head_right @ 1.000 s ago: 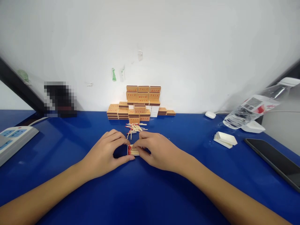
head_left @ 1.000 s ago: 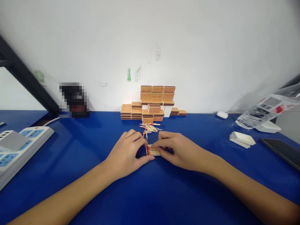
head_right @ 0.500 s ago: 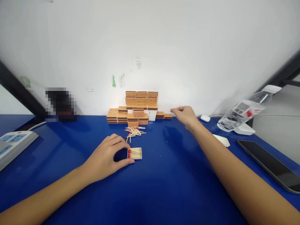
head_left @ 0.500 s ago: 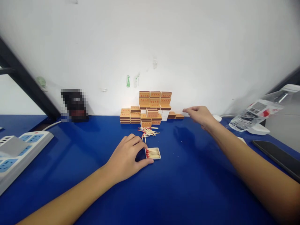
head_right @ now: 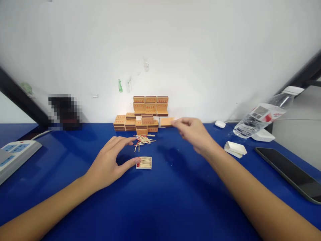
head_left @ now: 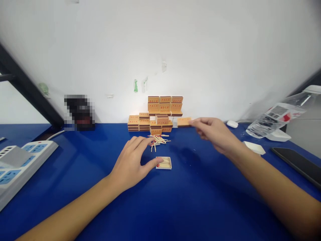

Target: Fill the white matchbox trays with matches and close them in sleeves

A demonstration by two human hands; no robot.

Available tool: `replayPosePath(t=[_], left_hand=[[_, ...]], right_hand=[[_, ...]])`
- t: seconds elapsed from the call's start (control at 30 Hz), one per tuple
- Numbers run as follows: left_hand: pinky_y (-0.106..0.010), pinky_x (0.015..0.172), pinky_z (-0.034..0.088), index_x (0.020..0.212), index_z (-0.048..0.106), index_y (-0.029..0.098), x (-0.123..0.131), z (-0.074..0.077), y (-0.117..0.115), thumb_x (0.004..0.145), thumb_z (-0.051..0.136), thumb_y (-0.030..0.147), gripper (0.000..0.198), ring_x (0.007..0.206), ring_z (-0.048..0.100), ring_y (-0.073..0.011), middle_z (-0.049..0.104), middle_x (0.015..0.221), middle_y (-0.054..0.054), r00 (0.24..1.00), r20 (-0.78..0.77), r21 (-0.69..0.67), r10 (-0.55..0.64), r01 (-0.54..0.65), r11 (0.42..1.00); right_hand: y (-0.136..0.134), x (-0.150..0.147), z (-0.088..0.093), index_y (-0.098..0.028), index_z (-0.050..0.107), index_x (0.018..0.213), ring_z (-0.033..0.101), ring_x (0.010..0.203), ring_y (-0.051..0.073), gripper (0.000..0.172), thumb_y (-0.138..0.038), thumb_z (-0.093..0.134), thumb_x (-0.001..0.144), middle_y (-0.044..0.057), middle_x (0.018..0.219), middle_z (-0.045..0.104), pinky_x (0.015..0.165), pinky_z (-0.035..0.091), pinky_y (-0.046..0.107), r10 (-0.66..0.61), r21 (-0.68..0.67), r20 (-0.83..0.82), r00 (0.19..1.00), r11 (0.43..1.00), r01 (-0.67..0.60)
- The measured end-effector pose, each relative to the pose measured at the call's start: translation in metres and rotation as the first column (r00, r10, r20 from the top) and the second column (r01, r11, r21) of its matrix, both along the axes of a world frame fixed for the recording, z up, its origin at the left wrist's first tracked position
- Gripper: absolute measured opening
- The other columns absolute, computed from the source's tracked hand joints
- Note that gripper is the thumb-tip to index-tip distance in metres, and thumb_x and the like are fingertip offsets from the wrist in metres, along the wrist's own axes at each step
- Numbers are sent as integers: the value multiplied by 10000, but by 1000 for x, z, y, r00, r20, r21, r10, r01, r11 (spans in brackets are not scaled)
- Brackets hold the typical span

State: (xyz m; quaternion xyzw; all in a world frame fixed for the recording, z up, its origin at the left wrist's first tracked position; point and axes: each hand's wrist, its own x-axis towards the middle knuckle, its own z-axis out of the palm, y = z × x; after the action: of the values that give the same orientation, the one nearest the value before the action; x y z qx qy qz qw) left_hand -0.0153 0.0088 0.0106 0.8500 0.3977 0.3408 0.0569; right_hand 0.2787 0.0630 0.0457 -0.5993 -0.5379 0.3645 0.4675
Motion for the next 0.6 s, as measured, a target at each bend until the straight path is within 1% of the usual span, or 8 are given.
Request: replayPosePath(t=[0.1,0.17,0.23,0.27,0.4,0.47,0.53,0.6], left_hand=[[-452,981,515,1440,535,239,-2,1,2,944,738,490,592,1101,619,-253,694,1202,-71,999,34,29,-27,26,999],[-432,950,529,1352,596,231,-2,0,4,955,736,448,473,1048,633,-236,709,1132,-57,997,51,49,-49,46,998],[-398,907,540,1241,646,226,-3,0,6,967,731,395,333,1002,644,-218,716,1063,-40,996,81,56,-46,41,998],[-385,896,544,1228,651,227,-3,0,7,959,743,382,324,995,648,-213,717,1052,-35,994,102,52,-32,27,998],[-391,962,543,1360,600,249,-5,3,9,908,803,386,514,1083,657,-218,724,1172,-41,990,137,31,-31,27,999],[-390,982,538,1302,636,253,-5,4,10,913,796,388,442,1111,656,-219,726,1197,-39,991,118,37,-68,64,997],[-386,968,541,1204,675,246,-6,4,11,912,794,399,350,1101,658,-224,736,1171,-35,992,110,37,-64,61,997],[-388,944,543,1167,692,248,-8,5,14,908,796,411,324,1069,661,-229,748,1130,-28,993,118,23,-14,11,1000]], right_hand=[[-37,-35,0,-199,666,767,379,504,96,393,-565,807,787,-43,591,492,464,282,256,310,-17,-62,949,950,-311],[-52,-52,-3,-202,680,795,412,509,101,393,-579,789,817,-41,596,515,475,309,257,420,-20,-48,906,907,-421],[-57,-59,-5,-202,668,786,425,510,98,389,-571,773,847,-41,603,530,482,320,257,459,-13,-23,888,888,-459],[-56,-60,-7,-201,659,776,429,510,95,392,-568,768,858,-40,610,538,485,322,257,466,-10,-13,885,885,-466],[-50,-54,-11,-195,634,766,450,524,95,428,-595,726,892,-35,639,559,500,330,262,537,-67,-5,844,842,-536],[-49,-50,-14,-199,630,794,458,538,102,433,-608,672,930,-33,658,564,514,348,268,568,-94,3,823,820,-565],[-48,-47,-18,-204,643,875,503,605,123,395,-591,657,948,-20,729,600,570,399,280,551,-56,95,829,835,-548],[-47,-43,-21,-207,662,1008,567,751,160,390,-568,744,888,13,886,654,683,460,307,528,2,282,801,835,-551]])
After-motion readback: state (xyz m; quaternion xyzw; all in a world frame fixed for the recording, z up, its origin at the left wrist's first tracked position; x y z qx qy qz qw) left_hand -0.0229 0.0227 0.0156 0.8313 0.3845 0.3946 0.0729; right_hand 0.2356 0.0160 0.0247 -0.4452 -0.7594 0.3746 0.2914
